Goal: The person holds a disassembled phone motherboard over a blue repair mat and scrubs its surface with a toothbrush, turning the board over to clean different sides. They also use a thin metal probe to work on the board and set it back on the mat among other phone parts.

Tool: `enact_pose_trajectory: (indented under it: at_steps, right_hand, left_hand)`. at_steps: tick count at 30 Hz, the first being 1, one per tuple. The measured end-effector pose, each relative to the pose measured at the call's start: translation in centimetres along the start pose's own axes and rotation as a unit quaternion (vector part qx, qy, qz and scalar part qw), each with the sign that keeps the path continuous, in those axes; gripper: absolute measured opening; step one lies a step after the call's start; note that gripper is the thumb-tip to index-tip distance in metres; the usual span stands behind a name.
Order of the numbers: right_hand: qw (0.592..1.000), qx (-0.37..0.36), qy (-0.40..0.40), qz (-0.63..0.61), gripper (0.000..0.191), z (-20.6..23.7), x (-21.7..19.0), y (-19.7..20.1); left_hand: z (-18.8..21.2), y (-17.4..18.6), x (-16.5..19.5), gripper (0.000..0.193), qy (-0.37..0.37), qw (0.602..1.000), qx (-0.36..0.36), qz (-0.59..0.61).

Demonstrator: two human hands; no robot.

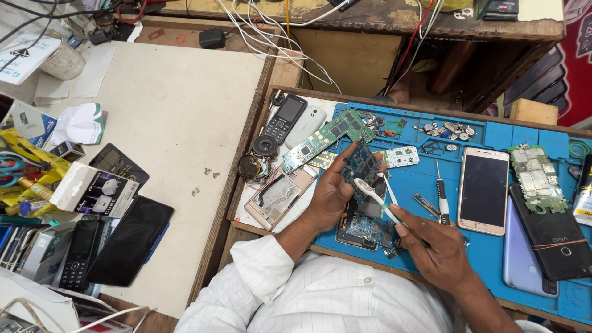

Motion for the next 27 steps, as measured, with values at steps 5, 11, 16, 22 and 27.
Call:
enact_pose_trajectory:
  at_steps: [5,11,16,22,27]
  right_hand:
    - [0.998,-0.004,-0.054,0.022,0.041,0.0,0.1,0.2]
    - [0.999,0.009,-0.034,0.008,0.04,0.1,0.0,0.1]
    - [1.0,0.003,-0.014,-0.002,0.039,0.1,0.3,-0.1]
    - [0.999,0.0,-0.034,0.015,0.039,0.1,0.2,-0.1]
    - [0.998,0.02,-0.055,0.025,0.041,-0.2,-0.3,0.0]
  left_hand:
    - [0.2,0.5,-0.6,0.119,0.0,0.997,-0.044,-0.057]
    - [0.3,0.3,-0.6,0.119,0.012,0.994,-0.05,-0.095]
    - [0.0,-0.1,0.1,0.115,-0.01,0.999,-0.018,-0.036]
    - [-0.1,-0.4,0.8,0.117,-0.022,0.999,0.005,-0.033]
    - [0.2,0.0,0.3,0.123,-0.015,0.996,-0.031,-0.081]
Point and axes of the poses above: each hand's wrist, its own z-axis away from the middle knuckle, its own y-axis out of the back of the hand, x = y × z, the point moved 1 cm from there along -z, towards the middle knuckle
